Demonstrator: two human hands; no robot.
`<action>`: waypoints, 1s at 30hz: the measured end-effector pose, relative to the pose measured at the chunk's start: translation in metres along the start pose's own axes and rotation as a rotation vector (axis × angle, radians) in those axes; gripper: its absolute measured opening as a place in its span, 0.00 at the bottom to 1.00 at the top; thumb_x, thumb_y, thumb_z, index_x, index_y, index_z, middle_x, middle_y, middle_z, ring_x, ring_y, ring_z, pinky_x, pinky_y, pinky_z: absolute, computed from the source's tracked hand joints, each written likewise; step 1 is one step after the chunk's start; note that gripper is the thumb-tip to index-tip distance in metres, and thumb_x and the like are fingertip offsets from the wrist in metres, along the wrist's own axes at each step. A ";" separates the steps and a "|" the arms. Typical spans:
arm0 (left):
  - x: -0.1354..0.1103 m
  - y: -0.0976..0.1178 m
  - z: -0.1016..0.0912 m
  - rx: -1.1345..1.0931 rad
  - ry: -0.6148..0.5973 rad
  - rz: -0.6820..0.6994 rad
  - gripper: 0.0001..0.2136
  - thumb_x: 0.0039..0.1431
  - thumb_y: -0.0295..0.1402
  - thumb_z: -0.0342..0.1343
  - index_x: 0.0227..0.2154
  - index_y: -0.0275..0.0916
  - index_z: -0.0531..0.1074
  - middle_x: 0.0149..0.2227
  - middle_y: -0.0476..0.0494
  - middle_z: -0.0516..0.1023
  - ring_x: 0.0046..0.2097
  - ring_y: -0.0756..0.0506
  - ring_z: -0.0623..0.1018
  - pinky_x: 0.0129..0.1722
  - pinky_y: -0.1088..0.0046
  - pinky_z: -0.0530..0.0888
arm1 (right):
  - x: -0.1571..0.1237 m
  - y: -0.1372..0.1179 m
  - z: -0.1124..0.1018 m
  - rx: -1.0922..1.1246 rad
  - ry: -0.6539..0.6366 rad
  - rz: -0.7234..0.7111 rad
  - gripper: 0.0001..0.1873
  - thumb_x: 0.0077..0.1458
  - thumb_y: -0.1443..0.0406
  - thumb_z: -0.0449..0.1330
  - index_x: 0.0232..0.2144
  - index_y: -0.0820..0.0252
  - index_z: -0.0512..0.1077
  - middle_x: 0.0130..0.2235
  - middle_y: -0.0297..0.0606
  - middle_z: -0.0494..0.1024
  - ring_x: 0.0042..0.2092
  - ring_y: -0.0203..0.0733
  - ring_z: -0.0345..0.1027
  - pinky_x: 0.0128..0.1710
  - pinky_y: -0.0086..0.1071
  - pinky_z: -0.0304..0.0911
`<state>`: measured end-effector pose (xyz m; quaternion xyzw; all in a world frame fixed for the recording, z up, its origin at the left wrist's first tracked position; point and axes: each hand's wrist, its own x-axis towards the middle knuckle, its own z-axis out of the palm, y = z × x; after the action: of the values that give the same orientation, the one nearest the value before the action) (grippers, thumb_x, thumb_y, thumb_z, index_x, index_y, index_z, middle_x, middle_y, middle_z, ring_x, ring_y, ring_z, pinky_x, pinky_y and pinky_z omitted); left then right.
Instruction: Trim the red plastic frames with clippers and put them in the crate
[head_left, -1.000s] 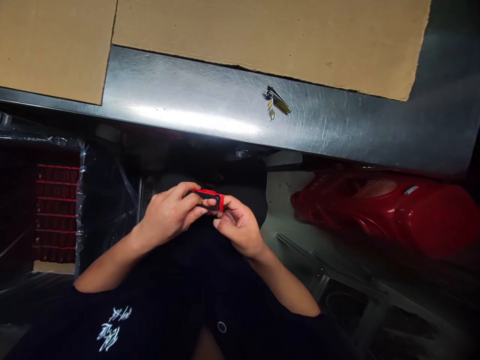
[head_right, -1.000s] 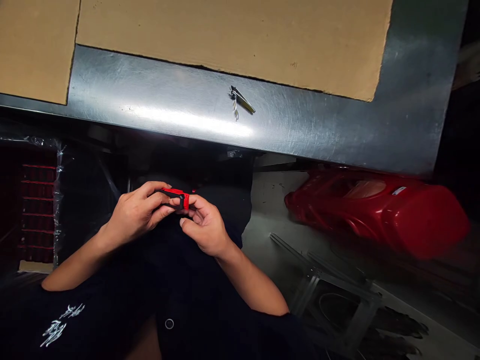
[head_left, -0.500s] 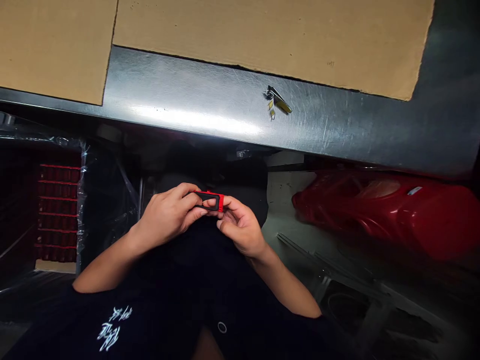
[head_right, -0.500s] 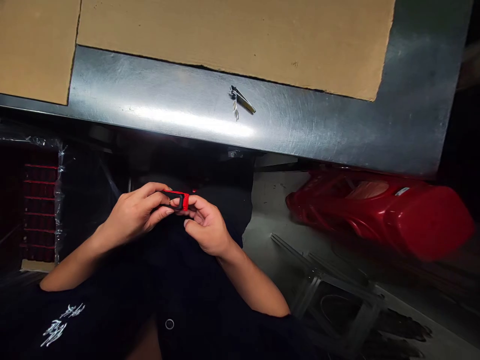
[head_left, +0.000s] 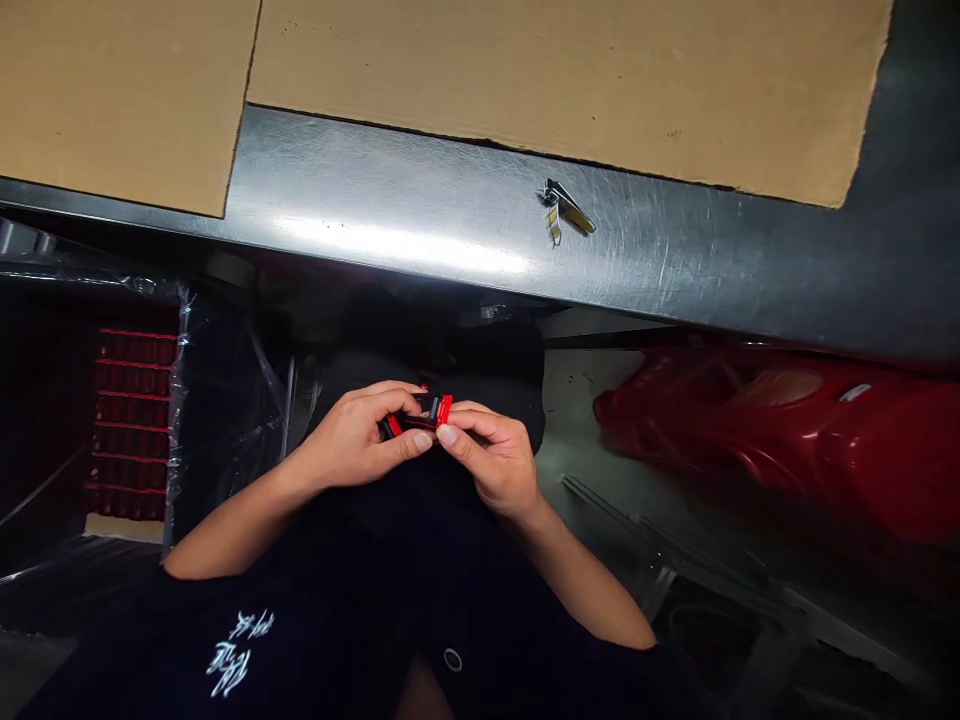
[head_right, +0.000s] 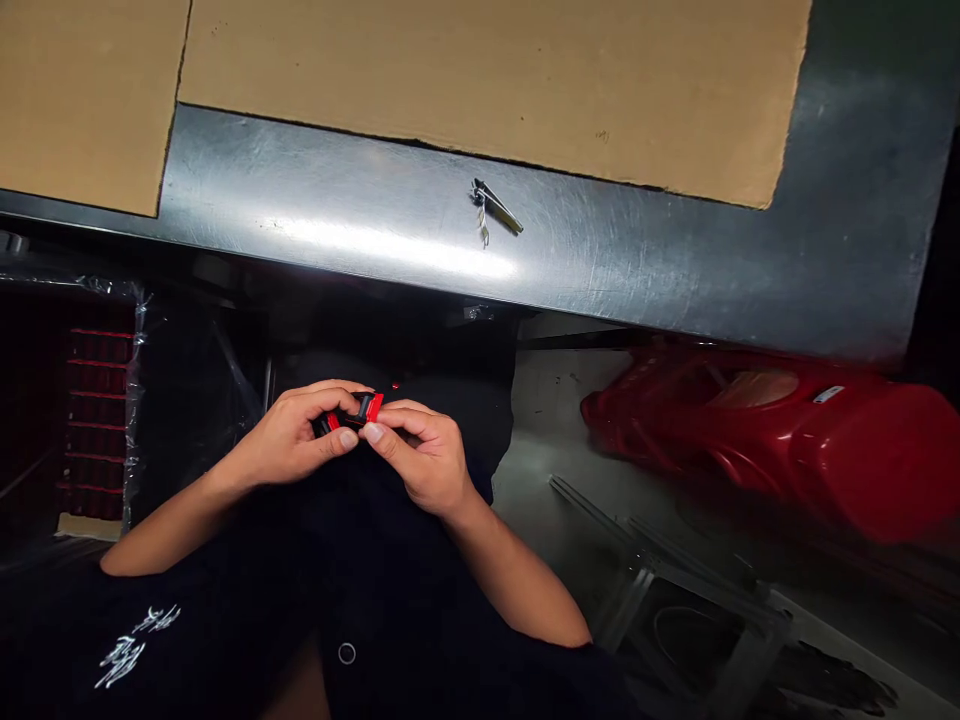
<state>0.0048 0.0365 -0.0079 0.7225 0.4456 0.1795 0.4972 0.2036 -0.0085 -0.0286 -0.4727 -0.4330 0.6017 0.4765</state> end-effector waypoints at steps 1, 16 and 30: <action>0.000 0.000 0.000 -0.021 0.010 -0.012 0.16 0.64 0.48 0.59 0.38 0.38 0.78 0.50 0.37 0.83 0.51 0.40 0.83 0.52 0.66 0.78 | 0.000 -0.001 0.000 -0.024 -0.014 -0.025 0.04 0.60 0.61 0.68 0.36 0.51 0.84 0.38 0.38 0.84 0.38 0.41 0.79 0.39 0.34 0.74; -0.003 -0.010 -0.003 0.003 0.118 0.215 0.15 0.63 0.35 0.63 0.52 0.40 0.74 0.59 0.33 0.77 0.59 0.40 0.80 0.57 0.60 0.79 | 0.001 0.008 -0.005 0.291 -0.045 0.083 0.07 0.57 0.56 0.70 0.39 0.49 0.83 0.44 0.38 0.83 0.44 0.46 0.79 0.50 0.46 0.76; -0.001 -0.008 0.002 -0.071 0.042 0.055 0.15 0.66 0.43 0.58 0.48 0.39 0.75 0.54 0.35 0.79 0.50 0.42 0.81 0.42 0.69 0.78 | 0.002 0.003 0.000 0.076 0.007 0.007 0.06 0.58 0.58 0.70 0.37 0.51 0.82 0.42 0.38 0.84 0.44 0.44 0.78 0.55 0.45 0.70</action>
<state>0.0022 0.0358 -0.0154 0.7123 0.4294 0.2239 0.5080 0.2033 -0.0071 -0.0318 -0.4580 -0.4066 0.6177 0.4934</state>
